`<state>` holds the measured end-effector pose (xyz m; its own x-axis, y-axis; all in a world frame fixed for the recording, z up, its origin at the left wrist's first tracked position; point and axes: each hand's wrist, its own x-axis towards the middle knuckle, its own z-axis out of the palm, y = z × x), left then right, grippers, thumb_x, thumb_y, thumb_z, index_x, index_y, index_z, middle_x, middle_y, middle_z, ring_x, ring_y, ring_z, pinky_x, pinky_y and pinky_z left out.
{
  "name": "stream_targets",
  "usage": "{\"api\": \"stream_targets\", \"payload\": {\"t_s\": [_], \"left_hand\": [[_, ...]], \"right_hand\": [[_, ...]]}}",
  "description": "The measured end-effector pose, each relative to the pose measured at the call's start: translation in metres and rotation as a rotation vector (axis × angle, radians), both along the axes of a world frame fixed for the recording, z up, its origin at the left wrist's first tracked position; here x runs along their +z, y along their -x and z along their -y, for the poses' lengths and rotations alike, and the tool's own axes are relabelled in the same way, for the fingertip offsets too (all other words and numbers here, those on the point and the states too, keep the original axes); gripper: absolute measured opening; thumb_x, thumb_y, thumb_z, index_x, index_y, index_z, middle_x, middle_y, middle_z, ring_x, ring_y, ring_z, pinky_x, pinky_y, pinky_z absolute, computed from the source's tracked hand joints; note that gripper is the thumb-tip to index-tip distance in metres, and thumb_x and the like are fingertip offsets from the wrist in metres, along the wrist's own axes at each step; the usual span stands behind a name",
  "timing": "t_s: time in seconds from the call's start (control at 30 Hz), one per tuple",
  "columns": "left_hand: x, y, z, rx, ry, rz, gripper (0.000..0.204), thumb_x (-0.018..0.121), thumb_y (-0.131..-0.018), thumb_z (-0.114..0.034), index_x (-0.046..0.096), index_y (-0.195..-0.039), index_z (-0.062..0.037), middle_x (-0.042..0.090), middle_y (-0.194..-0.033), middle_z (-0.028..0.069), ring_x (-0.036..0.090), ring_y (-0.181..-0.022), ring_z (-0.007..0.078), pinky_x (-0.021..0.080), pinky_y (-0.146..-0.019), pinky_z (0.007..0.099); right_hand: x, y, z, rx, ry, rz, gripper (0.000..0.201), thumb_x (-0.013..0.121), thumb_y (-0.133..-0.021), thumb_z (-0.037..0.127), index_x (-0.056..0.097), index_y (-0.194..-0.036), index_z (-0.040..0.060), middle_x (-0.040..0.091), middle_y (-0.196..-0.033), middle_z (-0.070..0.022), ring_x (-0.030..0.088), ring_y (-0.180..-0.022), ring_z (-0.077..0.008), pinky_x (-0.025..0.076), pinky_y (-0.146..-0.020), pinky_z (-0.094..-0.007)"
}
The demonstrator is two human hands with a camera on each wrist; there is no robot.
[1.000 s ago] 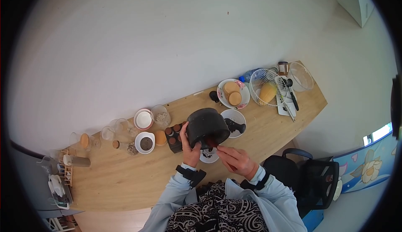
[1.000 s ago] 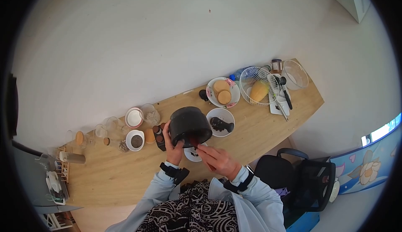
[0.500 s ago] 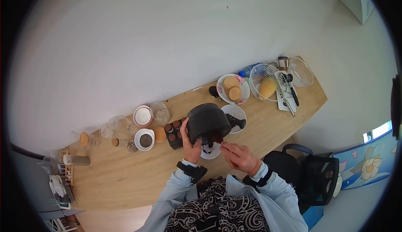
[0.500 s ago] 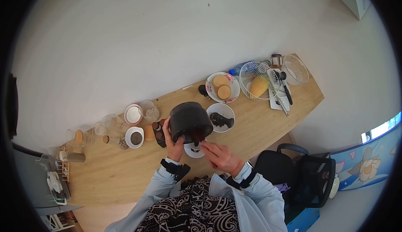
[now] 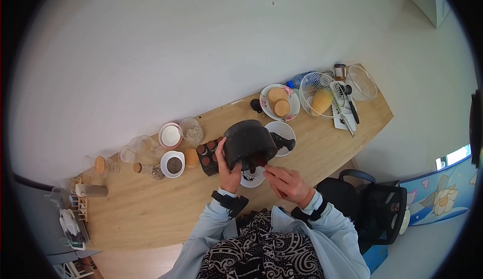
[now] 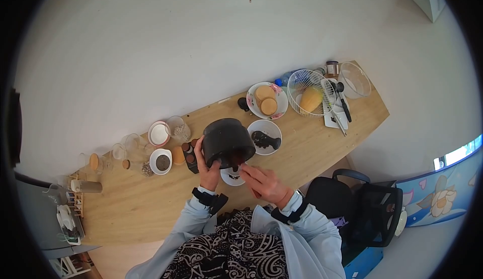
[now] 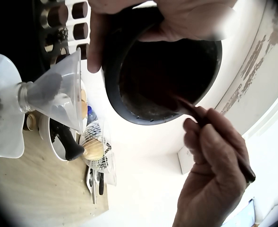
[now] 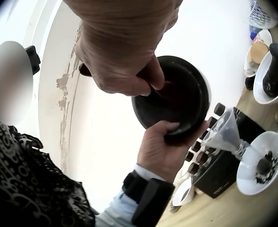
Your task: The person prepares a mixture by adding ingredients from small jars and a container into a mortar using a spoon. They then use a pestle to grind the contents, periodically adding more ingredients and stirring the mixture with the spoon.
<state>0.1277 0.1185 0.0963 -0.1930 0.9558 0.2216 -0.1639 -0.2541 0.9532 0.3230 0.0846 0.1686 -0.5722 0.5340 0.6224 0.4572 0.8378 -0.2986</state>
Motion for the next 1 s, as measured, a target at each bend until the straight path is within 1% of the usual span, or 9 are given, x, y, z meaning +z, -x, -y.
{"api": "stream_targets", "payload": {"t_s": [0.1, 0.27, 0.4, 0.5, 0.57, 0.67, 0.77, 0.9, 1.0], "left_hand": [[0.003, 0.0, -0.001, 0.008, 0.009, 0.0, 0.08, 0.046, -0.067, 0.013, 0.03, -0.142, -0.0094, 0.038, -0.137, 0.0112, 0.04, -0.128, 0.0228, 0.033, -0.106, 0.0322], [0.005, -0.001, 0.0, 0.013, 0.011, -0.003, 0.079, 0.045, -0.067, 0.014, 0.031, -0.141, -0.0092, 0.039, -0.136, 0.0112, 0.041, -0.127, 0.0228, 0.034, -0.105, 0.0323], [0.002, -0.001, -0.002, 0.016, -0.007, -0.015, 0.079, 0.045, -0.067, 0.014, 0.031, -0.141, -0.0092, 0.039, -0.136, 0.0113, 0.041, -0.127, 0.0227, 0.034, -0.105, 0.0326], [0.001, 0.0, -0.003, -0.012, -0.006, 0.027, 0.081, 0.043, -0.065, 0.018, 0.032, -0.141, -0.0083, 0.039, -0.136, 0.0109, 0.039, -0.13, 0.0247, 0.03, -0.109, 0.0338], [-0.001, 0.0, -0.003, -0.022, 0.005, 0.043, 0.08, 0.044, -0.066, 0.018, 0.032, -0.141, -0.0082, 0.039, -0.136, 0.011, 0.039, -0.13, 0.0245, 0.03, -0.108, 0.0335], [0.0, 0.0, -0.004, 0.016, -0.023, -0.044, 0.08, 0.045, -0.067, 0.014, 0.03, -0.142, -0.0095, 0.04, -0.135, 0.0112, 0.042, -0.126, 0.0222, 0.034, -0.105, 0.0319], [0.004, -0.002, -0.003, -0.005, 0.011, 0.019, 0.08, 0.045, -0.067, 0.014, 0.03, -0.142, -0.0096, 0.04, -0.136, 0.0112, 0.042, -0.126, 0.0222, 0.034, -0.105, 0.0318], [0.0, -0.002, -0.005, 0.0, 0.005, 0.026, 0.08, 0.045, -0.067, 0.014, 0.03, -0.142, -0.0099, 0.04, -0.136, 0.0112, 0.042, -0.126, 0.022, 0.034, -0.105, 0.0317], [0.001, -0.002, -0.002, 0.003, -0.015, -0.015, 0.08, 0.045, -0.068, 0.014, 0.03, -0.142, -0.0101, 0.04, -0.136, 0.011, 0.042, -0.126, 0.022, 0.034, -0.105, 0.0318]], "right_hand": [[-0.002, -0.001, 0.001, -0.027, -0.004, 0.127, 0.039, 0.069, -0.065, -0.004, 0.064, -0.104, -0.0036, 0.062, -0.108, -0.0196, 0.066, -0.082, -0.0275, 0.055, -0.066, -0.0337], [0.0, 0.01, -0.006, 0.007, 0.068, -0.046, 0.036, 0.069, -0.066, -0.004, 0.064, -0.102, -0.003, 0.063, -0.108, -0.017, 0.066, -0.085, -0.0266, 0.055, -0.068, -0.0334], [-0.014, 0.009, -0.007, 0.03, 0.066, -0.046, 0.038, 0.069, -0.066, -0.004, 0.064, -0.104, -0.0028, 0.062, -0.11, -0.0164, 0.066, -0.085, -0.0265, 0.055, -0.068, -0.0334], [-0.003, 0.003, 0.001, 0.045, 0.166, -0.012, 0.037, 0.069, -0.066, -0.004, 0.064, -0.103, -0.003, 0.061, -0.11, -0.0173, 0.065, -0.083, -0.0266, 0.055, -0.068, -0.0335], [0.003, 0.003, -0.006, -0.021, 0.014, 0.054, 0.042, 0.068, -0.061, -0.004, 0.063, -0.103, -0.0034, 0.06, -0.111, -0.0177, 0.065, -0.082, -0.0272, 0.054, -0.067, -0.0331], [-0.004, 0.0, -0.005, 0.018, 0.063, 0.078, 0.047, 0.067, -0.057, -0.003, 0.062, -0.103, -0.0038, 0.06, -0.111, -0.018, 0.065, -0.083, -0.0277, 0.054, -0.065, -0.033], [-0.006, 0.001, 0.004, 0.054, 0.097, 0.036, 0.05, 0.067, -0.056, -0.002, 0.061, -0.105, -0.0041, 0.06, -0.111, -0.0183, 0.065, -0.084, -0.0283, 0.054, -0.065, -0.0332], [-0.009, 0.002, -0.008, -0.036, 0.013, 0.048, 0.046, 0.068, -0.059, -0.003, 0.062, -0.104, -0.0034, 0.061, -0.109, -0.0182, 0.065, -0.082, -0.0279, 0.054, -0.065, -0.0333], [-0.011, 0.004, -0.001, 0.043, 0.157, 0.019, 0.041, 0.069, -0.063, -0.004, 0.063, -0.104, -0.0027, 0.061, -0.109, -0.0174, 0.065, -0.081, -0.0276, 0.054, -0.065, -0.0335]]}}
